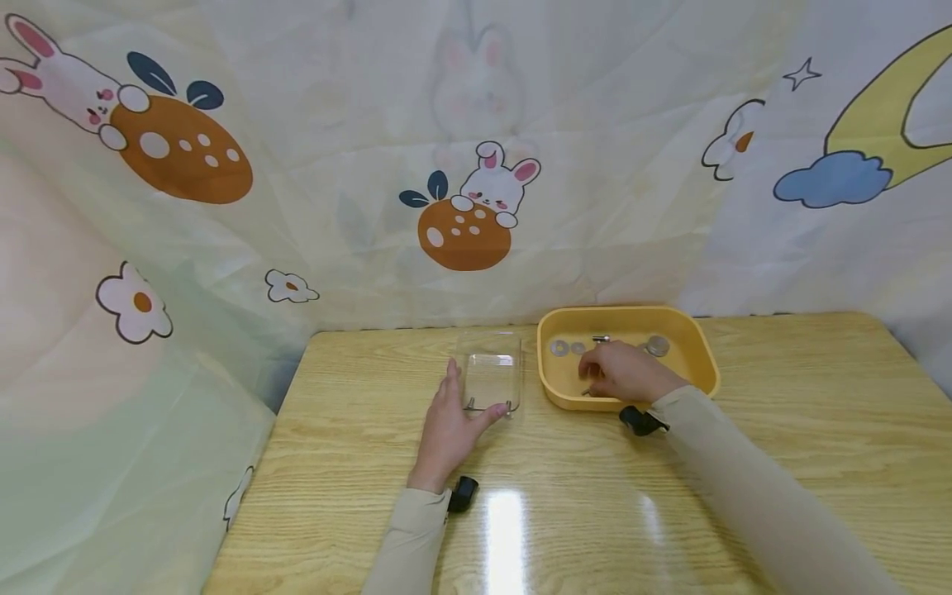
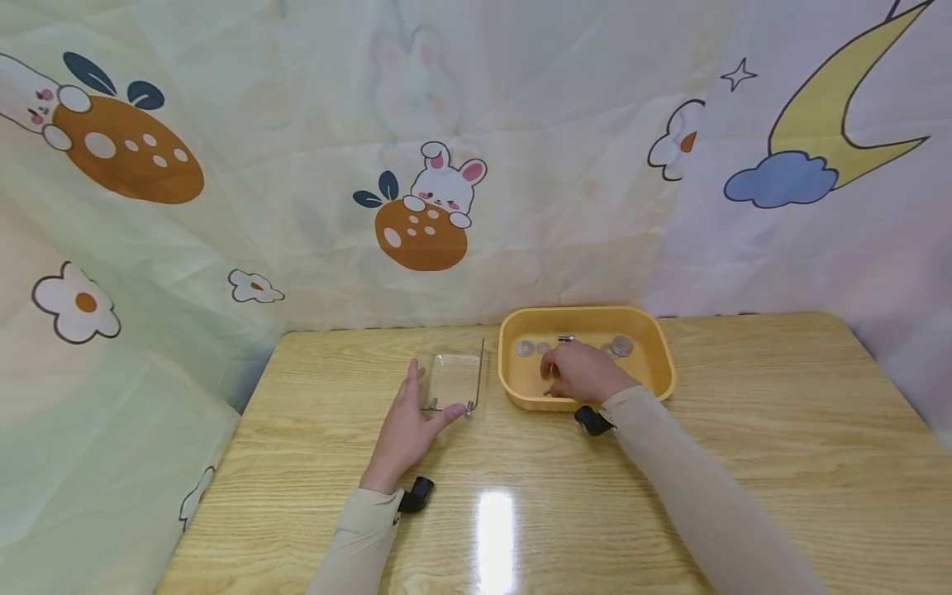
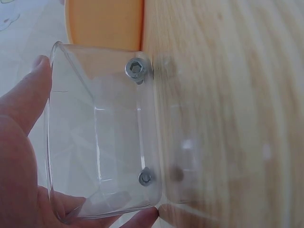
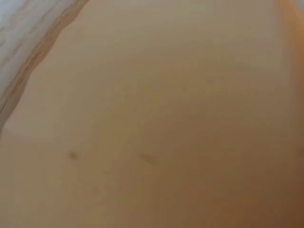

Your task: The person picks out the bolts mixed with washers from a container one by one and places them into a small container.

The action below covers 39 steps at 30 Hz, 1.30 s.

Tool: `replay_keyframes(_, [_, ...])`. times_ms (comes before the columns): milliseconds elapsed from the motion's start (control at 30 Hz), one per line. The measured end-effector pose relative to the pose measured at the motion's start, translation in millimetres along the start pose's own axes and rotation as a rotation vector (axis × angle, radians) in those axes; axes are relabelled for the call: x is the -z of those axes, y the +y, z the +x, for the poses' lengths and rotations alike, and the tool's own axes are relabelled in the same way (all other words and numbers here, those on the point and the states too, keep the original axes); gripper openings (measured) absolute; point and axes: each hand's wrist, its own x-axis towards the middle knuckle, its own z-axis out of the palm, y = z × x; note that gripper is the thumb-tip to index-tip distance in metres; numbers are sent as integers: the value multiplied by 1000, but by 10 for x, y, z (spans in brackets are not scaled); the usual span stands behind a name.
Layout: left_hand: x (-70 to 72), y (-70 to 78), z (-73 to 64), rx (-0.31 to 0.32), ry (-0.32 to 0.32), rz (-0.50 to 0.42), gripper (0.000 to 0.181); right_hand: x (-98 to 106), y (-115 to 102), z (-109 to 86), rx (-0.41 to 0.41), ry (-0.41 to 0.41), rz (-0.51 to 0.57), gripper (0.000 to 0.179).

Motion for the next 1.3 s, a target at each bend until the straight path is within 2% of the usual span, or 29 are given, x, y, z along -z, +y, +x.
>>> replay_keyframes(500, [-3,-3,-19,-2,3,3,120,-30,34,52,-38,-44,24,13])
replay_keyframes(733, [-8,-2,-7,-16,7,6,120,-42,48,53,-48,-43,42,5])
replay_keyframes(1300, [-11,-7,-10,-9,4,12,120,-49,53,42,-29,-6,14,11])
